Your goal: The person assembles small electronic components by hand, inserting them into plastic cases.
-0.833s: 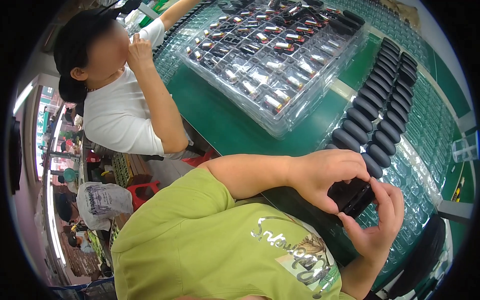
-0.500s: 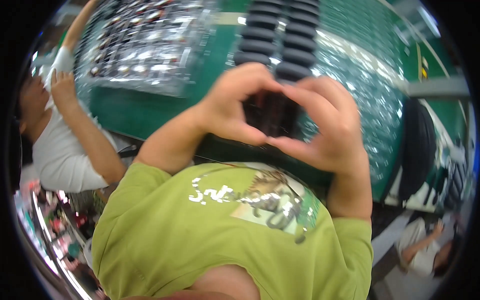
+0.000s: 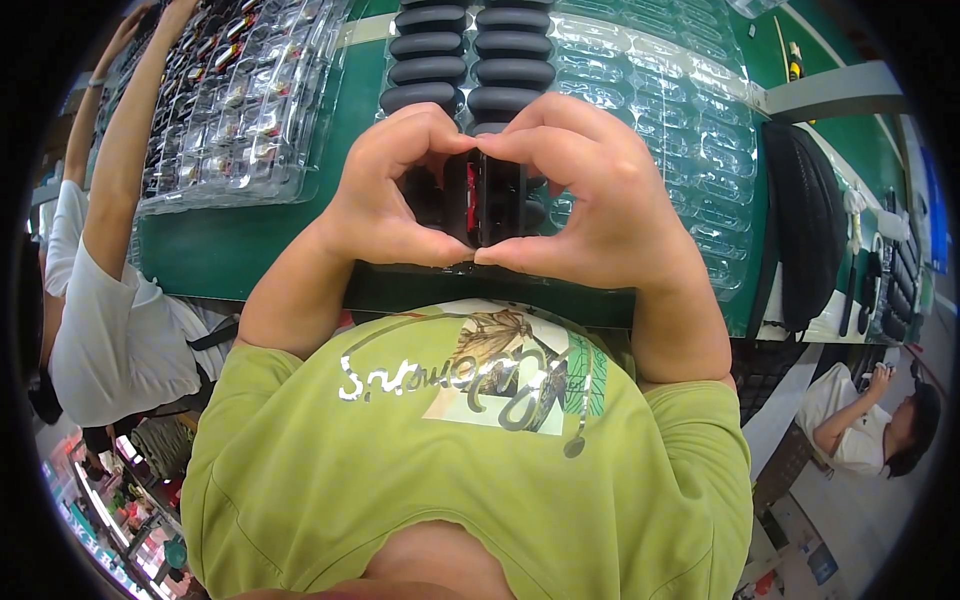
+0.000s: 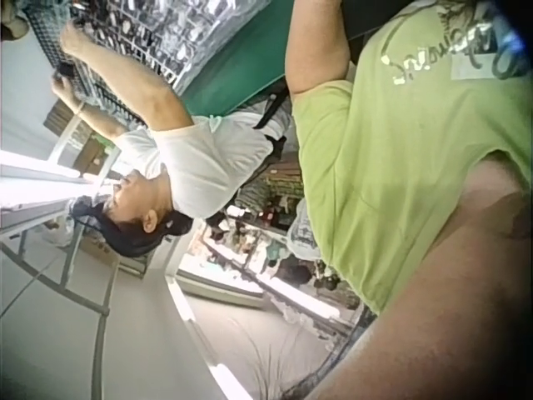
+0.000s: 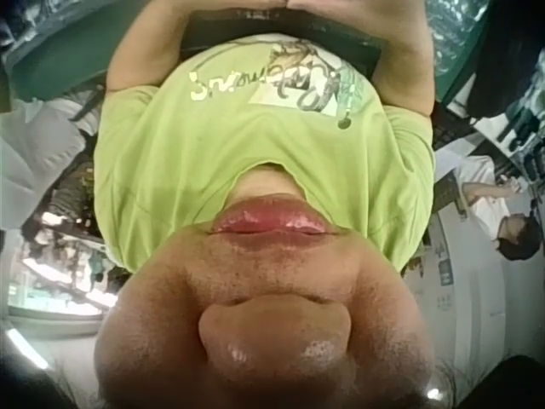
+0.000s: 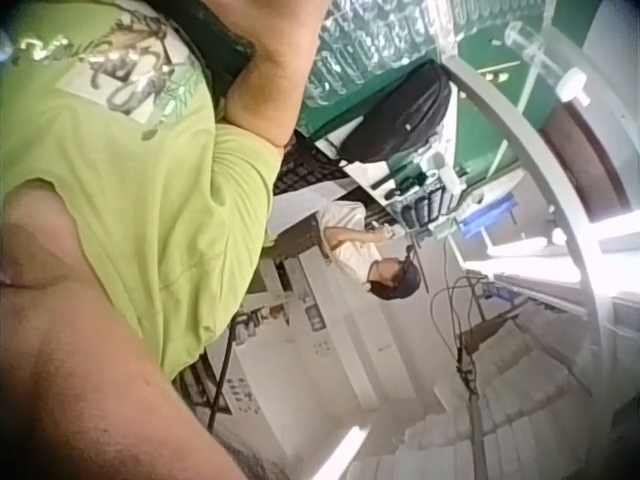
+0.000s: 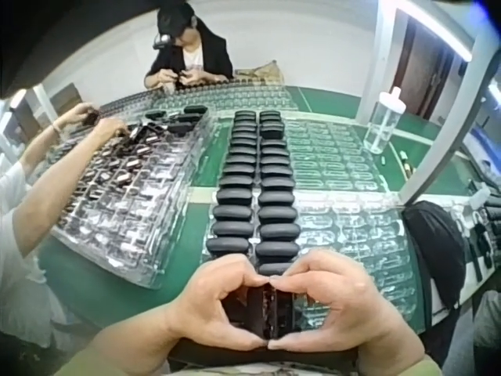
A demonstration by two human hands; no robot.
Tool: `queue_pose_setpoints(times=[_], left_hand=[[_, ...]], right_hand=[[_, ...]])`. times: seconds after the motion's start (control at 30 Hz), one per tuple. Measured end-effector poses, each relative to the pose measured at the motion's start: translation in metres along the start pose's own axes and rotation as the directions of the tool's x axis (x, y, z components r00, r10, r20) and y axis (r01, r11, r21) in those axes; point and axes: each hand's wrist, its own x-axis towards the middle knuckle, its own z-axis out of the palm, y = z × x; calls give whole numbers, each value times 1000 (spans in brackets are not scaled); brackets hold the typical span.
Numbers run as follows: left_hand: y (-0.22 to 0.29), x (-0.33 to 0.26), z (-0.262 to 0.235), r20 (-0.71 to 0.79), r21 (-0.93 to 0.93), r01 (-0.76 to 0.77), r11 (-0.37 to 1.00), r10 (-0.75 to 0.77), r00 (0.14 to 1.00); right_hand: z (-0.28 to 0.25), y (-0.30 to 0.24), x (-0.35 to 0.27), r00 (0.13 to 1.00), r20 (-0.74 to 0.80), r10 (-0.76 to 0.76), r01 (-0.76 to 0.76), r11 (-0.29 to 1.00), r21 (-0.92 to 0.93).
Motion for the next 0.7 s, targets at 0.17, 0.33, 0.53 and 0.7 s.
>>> queue_pose_setpoints(times=[0.17, 0.33, 0.53, 0.7], left_hand=[[-1, -1, -2, 0, 10, -20, 1000, 20, 1000], [-6, -3, 0, -13, -126, 53, 991, -55, 998], [0, 1, -4, 18, -49, 5, 999, -4, 1000], [0, 2, -2, 42, 53, -47, 997, 45, 998]], right_hand=[[2, 1, -2, 998, 27, 51, -52, 998, 21], [1, -1, -1, 1000, -5, 30, -30, 999, 11], [0, -7, 0, 1000, 19, 19, -18, 999, -50], [0, -5, -2, 999, 34, 0, 2, 998, -59]])
